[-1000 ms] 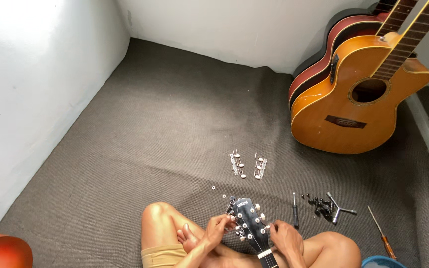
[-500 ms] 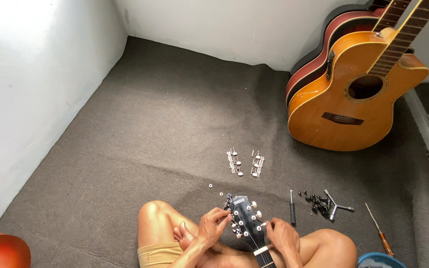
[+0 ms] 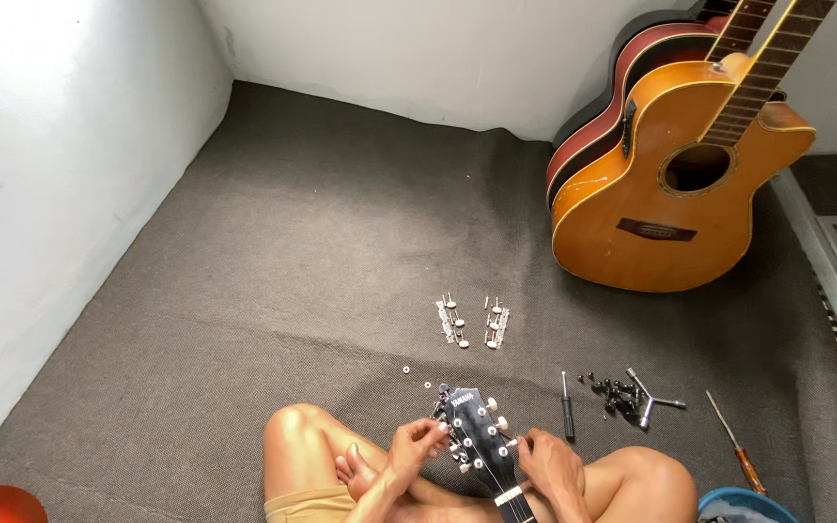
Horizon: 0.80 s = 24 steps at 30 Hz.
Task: The person unscrews and removes components from the headstock of a guitar using a screwdriver and by hand.
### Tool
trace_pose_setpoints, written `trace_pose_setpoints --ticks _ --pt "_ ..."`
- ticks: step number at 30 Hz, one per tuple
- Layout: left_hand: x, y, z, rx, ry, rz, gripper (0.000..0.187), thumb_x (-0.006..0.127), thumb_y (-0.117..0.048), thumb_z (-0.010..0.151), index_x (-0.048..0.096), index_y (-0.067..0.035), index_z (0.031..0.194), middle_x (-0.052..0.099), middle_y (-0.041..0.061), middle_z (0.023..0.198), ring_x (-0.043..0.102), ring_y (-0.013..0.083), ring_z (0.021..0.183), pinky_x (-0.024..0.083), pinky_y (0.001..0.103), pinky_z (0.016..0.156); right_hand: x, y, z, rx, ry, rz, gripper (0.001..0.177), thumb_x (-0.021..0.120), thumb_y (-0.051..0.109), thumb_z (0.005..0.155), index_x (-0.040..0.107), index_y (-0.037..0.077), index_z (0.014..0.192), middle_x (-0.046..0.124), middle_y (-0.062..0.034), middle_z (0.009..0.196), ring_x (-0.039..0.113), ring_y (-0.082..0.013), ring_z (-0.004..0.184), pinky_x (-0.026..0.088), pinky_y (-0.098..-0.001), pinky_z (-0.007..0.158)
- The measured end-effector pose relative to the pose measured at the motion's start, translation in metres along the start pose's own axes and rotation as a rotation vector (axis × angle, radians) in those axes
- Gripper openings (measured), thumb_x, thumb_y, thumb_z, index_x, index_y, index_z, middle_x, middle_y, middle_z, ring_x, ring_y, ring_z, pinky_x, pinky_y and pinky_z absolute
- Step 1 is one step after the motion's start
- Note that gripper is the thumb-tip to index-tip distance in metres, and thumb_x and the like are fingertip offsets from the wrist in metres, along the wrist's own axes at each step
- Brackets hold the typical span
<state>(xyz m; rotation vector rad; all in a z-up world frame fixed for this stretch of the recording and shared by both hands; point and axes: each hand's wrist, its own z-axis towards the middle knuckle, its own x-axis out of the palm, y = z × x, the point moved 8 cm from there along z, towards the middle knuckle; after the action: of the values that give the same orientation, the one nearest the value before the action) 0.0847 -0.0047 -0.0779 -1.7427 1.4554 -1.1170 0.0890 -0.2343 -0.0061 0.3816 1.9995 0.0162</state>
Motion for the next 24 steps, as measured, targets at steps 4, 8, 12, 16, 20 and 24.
trace_pose_setpoints --ticks 4,8,12,16,20,24 --pt "-0.001 -0.033 -0.021 0.14 -0.107 0.198 0.016 0.074 -0.021 0.071 0.074 -0.011 0.083 0.071 -0.001 0.07 0.061 0.0033 0.064 0.047 0.015 0.062 0.004 0.0 0.001 0.007 0.031 -0.021 0.036 0.036 0.042 0.089 0.06 0.017 0.083 0.066 -0.0009 0.076 0.064 -0.0179 0.071 0.051 -0.0358 0.066" --pt "-0.004 -0.036 -0.017 0.215 -0.13 0.14 0.014 0.072 -0.021 0.073 0.076 -0.007 0.077 0.069 0.001 0.072 0.058 0.0065 0.059 0.042 0.017 0.052 0.009 -0.001 0.005 -0.004 0.017 -0.02 0.035 0.036 0.041 0.09 0.061 0.017 0.087 0.065 0.001 0.071 0.063 -0.0139 0.064 0.053 -0.0326 0.064" --pt "-0.001 -0.006 0.0 0.011 -0.019 0.119 0.027 0.058 -0.028 0.084 0.068 -0.006 0.074 0.07 0.007 0.067 0.065 0.0106 0.062 0.048 0.019 0.052 0.005 0.0 0.003 -0.007 0.019 -0.028 0.036 0.036 0.042 0.089 0.061 0.016 0.089 0.068 -0.0027 0.082 0.065 -0.0186 0.075 0.053 -0.0362 0.069" --pt "0.006 0.019 0.006 -0.153 0.057 -0.058 0.035 0.054 -0.037 0.084 0.065 -0.005 0.077 0.069 0.006 0.074 0.064 0.0108 0.062 0.047 0.02 0.05 0.0 0.002 0.0 -0.002 0.02 -0.007 0.035 0.038 0.041 0.089 0.062 0.016 0.085 0.067 -0.0011 0.072 0.064 -0.0165 0.067 0.052 -0.0338 0.065" --pt "0.006 0.004 -0.002 -0.109 0.039 -0.062 0.028 0.061 -0.027 0.083 0.066 0.0 0.076 0.065 0.009 0.064 0.062 0.0126 0.059 0.046 0.019 0.05 -0.002 0.003 -0.001 0.01 0.021 -0.016 0.036 0.037 0.042 0.088 0.061 0.015 0.084 0.067 -0.0036 0.081 0.064 -0.0215 0.076 0.05 -0.0381 0.071" --pt "0.004 -0.03 -0.015 0.089 -0.032 0.112 0.013 0.069 -0.019 0.076 0.072 -0.007 0.078 0.066 0.002 0.062 0.056 0.0067 0.055 0.045 0.018 0.052 0.0 0.002 0.0 0.006 0.017 -0.015 0.036 0.037 0.041 0.088 0.06 0.015 0.081 0.067 -0.0014 0.077 0.064 -0.0179 0.071 0.051 -0.036 0.069"
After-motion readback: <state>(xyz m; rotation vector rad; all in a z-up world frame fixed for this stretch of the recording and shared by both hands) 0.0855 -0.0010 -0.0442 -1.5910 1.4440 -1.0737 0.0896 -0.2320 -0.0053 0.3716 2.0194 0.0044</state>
